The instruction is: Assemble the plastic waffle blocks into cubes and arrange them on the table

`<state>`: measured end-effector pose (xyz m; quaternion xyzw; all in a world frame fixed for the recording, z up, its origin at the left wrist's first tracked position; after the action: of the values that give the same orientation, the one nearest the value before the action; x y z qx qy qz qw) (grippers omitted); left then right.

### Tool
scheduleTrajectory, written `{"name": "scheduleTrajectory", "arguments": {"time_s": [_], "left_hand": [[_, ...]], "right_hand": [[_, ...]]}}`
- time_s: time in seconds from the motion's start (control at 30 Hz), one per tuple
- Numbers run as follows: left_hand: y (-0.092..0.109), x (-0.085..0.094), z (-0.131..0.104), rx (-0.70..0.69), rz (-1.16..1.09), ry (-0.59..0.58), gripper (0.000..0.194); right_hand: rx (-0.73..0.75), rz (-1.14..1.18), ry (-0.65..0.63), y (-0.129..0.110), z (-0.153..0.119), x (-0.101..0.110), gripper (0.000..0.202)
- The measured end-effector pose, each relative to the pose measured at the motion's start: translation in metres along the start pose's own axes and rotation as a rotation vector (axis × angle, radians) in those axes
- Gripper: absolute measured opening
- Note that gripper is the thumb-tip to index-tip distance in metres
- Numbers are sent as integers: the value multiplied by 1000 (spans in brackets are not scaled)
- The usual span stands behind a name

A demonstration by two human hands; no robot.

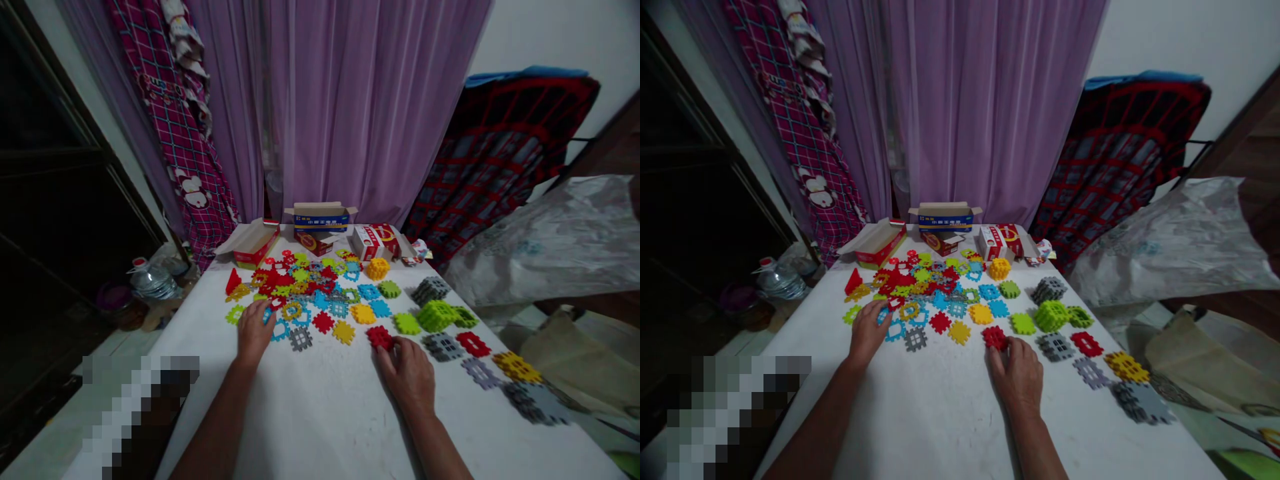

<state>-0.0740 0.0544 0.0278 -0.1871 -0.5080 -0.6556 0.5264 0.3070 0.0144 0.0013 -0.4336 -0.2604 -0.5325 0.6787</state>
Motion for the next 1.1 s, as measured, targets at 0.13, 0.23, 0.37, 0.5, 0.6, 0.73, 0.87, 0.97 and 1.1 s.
{"name": "scheduleTrajectory", "arguments": {"time_s": [0.13,0.23,0.37,0.5,0.6,0.73,0.87,0.97,1.1], "left_hand": [[-2,-10,1,-19,176,-126,32],[5,-11,4,-51,219,-168,32],[14,-10,9,-87,232,-185,26],[17,-8,9,-123,216,-177,22],[15,-1,7,-134,157,-142,22],[11,11,4,-35,-85,-69,24],[14,-19,-15,294,-549,-230,29],[44,-58,-42,508,-870,-482,42],[85,-82,-68,598,-1026,-637,43]], "right_hand": [[5,4,18,2,-1,-1,42],[18,11,29,1,-1,-1,41],[37,36,42,-1,-1,1,42],[31,72,37,1,-1,1,39],[27,90,52,2,-1,2,39],[24,93,78,1,-1,5,37],[33,97,101,-2,-1,8,33],[81,112,115,-11,-3,11,28],[158,153,103,-29,-6,12,24]]}}
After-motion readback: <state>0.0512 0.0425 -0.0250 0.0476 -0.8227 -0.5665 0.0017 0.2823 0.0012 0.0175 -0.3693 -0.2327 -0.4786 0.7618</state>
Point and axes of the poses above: each hand's wrist, its own z-axis towards the middle knuckle, its own x-axis out of the back of the hand, y = z × x, the point moved 9 cm from there along z, towards the middle knuckle, and after that the axes turned 2 degrees about x, right-handed, at the moved point
